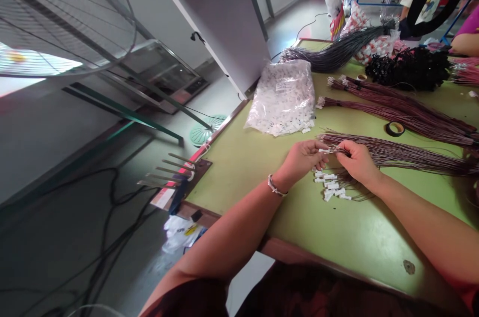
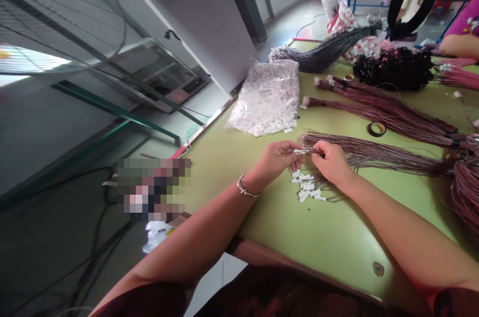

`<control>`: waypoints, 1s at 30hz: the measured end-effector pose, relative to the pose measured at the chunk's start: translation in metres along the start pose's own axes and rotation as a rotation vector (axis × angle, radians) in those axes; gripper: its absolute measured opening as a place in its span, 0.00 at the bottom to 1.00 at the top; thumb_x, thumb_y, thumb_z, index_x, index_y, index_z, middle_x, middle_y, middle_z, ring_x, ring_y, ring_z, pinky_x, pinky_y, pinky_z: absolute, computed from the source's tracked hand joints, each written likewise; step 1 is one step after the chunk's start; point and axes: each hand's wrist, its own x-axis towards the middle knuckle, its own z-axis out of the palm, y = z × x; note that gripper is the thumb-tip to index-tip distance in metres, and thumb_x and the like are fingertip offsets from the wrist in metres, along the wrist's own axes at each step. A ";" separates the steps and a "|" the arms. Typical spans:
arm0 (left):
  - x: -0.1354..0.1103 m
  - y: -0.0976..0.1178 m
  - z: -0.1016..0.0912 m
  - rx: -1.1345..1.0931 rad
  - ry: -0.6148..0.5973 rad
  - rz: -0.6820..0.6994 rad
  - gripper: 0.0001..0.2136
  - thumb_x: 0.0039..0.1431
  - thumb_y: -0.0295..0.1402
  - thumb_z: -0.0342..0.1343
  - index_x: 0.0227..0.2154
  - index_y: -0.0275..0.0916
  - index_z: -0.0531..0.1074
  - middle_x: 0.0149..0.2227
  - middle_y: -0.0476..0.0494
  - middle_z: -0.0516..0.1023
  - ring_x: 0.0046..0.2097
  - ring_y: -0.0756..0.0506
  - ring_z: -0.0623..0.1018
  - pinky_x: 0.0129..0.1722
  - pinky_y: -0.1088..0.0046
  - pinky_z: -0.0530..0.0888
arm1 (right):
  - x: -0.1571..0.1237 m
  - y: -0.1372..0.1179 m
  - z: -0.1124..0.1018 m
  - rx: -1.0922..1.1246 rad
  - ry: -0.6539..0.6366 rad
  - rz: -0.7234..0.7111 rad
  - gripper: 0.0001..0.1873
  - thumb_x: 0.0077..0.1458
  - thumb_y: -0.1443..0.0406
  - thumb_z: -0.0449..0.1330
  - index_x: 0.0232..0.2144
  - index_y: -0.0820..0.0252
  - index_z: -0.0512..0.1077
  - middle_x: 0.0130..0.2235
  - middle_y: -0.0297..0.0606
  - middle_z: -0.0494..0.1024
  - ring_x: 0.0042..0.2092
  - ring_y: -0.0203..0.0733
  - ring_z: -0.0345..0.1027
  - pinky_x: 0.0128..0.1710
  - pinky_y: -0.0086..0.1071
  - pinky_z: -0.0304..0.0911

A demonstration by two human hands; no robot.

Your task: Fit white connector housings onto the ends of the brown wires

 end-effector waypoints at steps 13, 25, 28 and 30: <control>0.004 -0.007 0.007 -0.104 -0.047 -0.045 0.10 0.49 0.32 0.63 0.31 0.33 0.68 0.21 0.51 0.74 0.19 0.56 0.71 0.19 0.81 0.69 | 0.003 0.000 -0.001 0.100 -0.029 0.098 0.09 0.43 0.61 0.55 0.16 0.59 0.63 0.17 0.29 0.61 0.22 0.32 0.50 0.23 0.28 0.47; 0.007 -0.015 0.012 -0.094 -0.060 -0.078 0.11 0.47 0.31 0.64 0.28 0.34 0.67 0.19 0.52 0.73 0.18 0.55 0.70 0.19 0.80 0.69 | -0.001 0.004 0.004 -0.016 -0.036 0.063 0.08 0.41 0.66 0.52 0.18 0.61 0.70 0.18 0.30 0.67 0.22 0.32 0.55 0.23 0.27 0.49; 0.007 -0.016 0.015 -0.075 -0.060 -0.059 0.10 0.48 0.32 0.63 0.26 0.34 0.67 0.19 0.52 0.72 0.19 0.55 0.70 0.19 0.80 0.69 | -0.001 0.004 0.005 -0.035 -0.038 0.062 0.08 0.41 0.66 0.53 0.18 0.61 0.70 0.18 0.31 0.68 0.23 0.33 0.56 0.24 0.27 0.50; 0.007 -0.016 0.016 -0.065 -0.057 -0.052 0.10 0.49 0.33 0.63 0.26 0.34 0.67 0.19 0.52 0.72 0.19 0.55 0.70 0.20 0.79 0.69 | -0.001 0.004 0.005 -0.042 -0.030 0.064 0.07 0.41 0.66 0.53 0.18 0.60 0.69 0.18 0.31 0.68 0.22 0.33 0.56 0.24 0.28 0.51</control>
